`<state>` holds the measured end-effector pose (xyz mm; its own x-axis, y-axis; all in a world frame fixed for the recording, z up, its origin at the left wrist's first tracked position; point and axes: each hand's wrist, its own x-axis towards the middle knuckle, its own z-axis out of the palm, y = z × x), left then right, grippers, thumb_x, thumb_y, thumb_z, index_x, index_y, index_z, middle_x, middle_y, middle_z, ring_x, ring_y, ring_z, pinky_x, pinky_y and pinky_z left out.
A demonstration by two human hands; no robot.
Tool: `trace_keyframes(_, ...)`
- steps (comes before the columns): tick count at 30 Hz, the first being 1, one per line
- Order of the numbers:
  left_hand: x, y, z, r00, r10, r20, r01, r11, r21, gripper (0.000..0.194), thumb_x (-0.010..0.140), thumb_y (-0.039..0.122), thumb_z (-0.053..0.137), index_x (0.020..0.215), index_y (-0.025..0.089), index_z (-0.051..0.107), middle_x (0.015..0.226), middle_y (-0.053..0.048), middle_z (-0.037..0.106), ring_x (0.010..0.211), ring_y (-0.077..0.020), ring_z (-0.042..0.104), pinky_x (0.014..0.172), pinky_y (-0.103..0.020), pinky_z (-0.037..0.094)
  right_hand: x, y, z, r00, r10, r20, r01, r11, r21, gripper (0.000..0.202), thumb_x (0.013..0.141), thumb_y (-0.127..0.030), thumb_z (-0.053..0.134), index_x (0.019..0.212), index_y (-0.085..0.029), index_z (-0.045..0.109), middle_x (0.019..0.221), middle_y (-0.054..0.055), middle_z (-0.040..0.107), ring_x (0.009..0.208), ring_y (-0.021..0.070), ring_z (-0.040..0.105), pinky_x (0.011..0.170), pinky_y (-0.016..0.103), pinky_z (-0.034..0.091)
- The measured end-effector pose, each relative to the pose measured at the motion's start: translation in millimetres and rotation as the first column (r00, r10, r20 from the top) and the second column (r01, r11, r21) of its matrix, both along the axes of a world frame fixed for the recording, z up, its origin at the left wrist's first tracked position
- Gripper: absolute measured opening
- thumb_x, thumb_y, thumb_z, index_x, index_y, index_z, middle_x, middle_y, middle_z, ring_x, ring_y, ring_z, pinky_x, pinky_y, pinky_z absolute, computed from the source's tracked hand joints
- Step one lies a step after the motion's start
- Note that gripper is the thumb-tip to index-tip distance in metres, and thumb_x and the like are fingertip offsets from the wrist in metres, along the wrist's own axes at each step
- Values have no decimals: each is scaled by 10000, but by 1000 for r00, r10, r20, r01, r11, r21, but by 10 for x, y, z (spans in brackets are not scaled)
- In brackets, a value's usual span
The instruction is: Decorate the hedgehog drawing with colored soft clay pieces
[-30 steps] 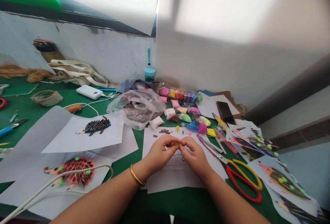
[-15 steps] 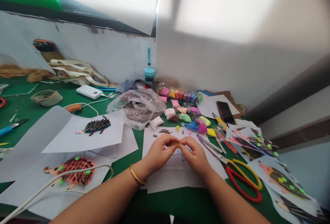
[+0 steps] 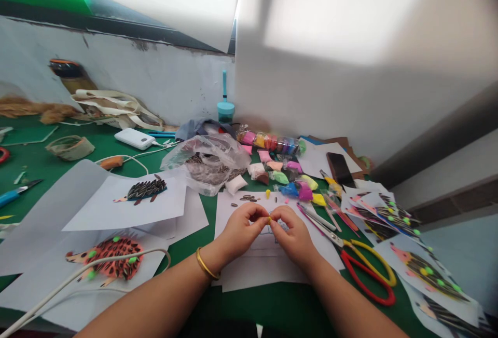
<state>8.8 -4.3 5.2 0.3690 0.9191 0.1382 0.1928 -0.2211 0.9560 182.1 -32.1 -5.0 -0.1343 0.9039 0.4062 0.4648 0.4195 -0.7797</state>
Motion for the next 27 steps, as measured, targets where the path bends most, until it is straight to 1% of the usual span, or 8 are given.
trace_keyframes(3, 7, -9, 7, 999, -3, 34, 4, 1000, -20, 174, 832, 332, 659, 924, 184, 659, 893, -28, 663, 823, -171, 588, 719, -286, 458, 0, 2, 1, 1000, -7, 5, 7, 1000, 12, 109, 878, -210, 566, 770, -220, 579, 799, 21, 601, 809, 194, 556, 755, 339, 434)
trace_keyframes(7, -2, -10, 10, 1000, 3, -26, -2, 1000, 17, 152, 845, 333, 649, 826, 182, 660, 840, -20, 658, 803, -168, 579, 711, -285, 440, -5, 1, 12, 1000, -1, 18, 0, 1000, 28, 116, 883, -210, 563, 769, -219, 580, 789, 22, 595, 806, 196, 550, 748, 341, 429)
trace_keyframes(9, -11, -9, 10, 999, 4, -37, -4, 1000, 22, 149, 844, 325, 649, 808, 181, 663, 829, -18, 658, 799, -168, 580, 715, -286, 438, -8, 0, 19, 1000, 1, 21, -1, 999, 32, 123, 887, -211, 561, 765, -218, 578, 786, 22, 593, 805, 195, 547, 747, 341, 428)
trace_keyframes(16, 4, -10, 14, 999, 4, 54, -2, 999, -41, 204, 810, 335, 685, 942, 182, 662, 910, -31, 668, 823, -171, 596, 739, -290, 475, 5, 3, 24, 999, -40, -15, 40, 999, 35, 121, 890, -212, 554, 772, -219, 582, 796, 23, 593, 807, 195, 549, 758, 348, 435)
trace_keyframes(21, 7, 4, -7, 999, 19, 46, -18, 999, -27, 158, 827, 337, 667, 880, 188, 666, 862, -20, 670, 802, -167, 598, 716, -283, 467, 4, -3, 28, 1000, -24, -6, 24, 999, 32, 120, 893, -213, 552, 780, -218, 593, 792, 23, 591, 806, 195, 548, 757, 350, 432)
trace_keyframes(25, -6, 20, -10, 1000, 20, -6, -20, 1000, 4, 131, 834, 326, 663, 838, 198, 691, 853, -18, 687, 820, -173, 603, 739, -290, 460, -3, -6, 27, 1000, -12, 13, 12, 1000, 29, 104, 887, -223, 567, 785, -220, 590, 798, 19, 597, 814, 195, 550, 758, 343, 428)
trace_keyframes(27, -5, 19, -13, 1000, 15, -4, -15, 1000, 3, 137, 833, 333, 668, 845, 199, 697, 860, -20, 691, 823, -174, 606, 744, -292, 464, -4, -5, 27, 1000, -16, 21, 15, 999, 28, 103, 889, -238, 575, 787, -222, 587, 802, 16, 599, 815, 194, 552, 759, 338, 427)
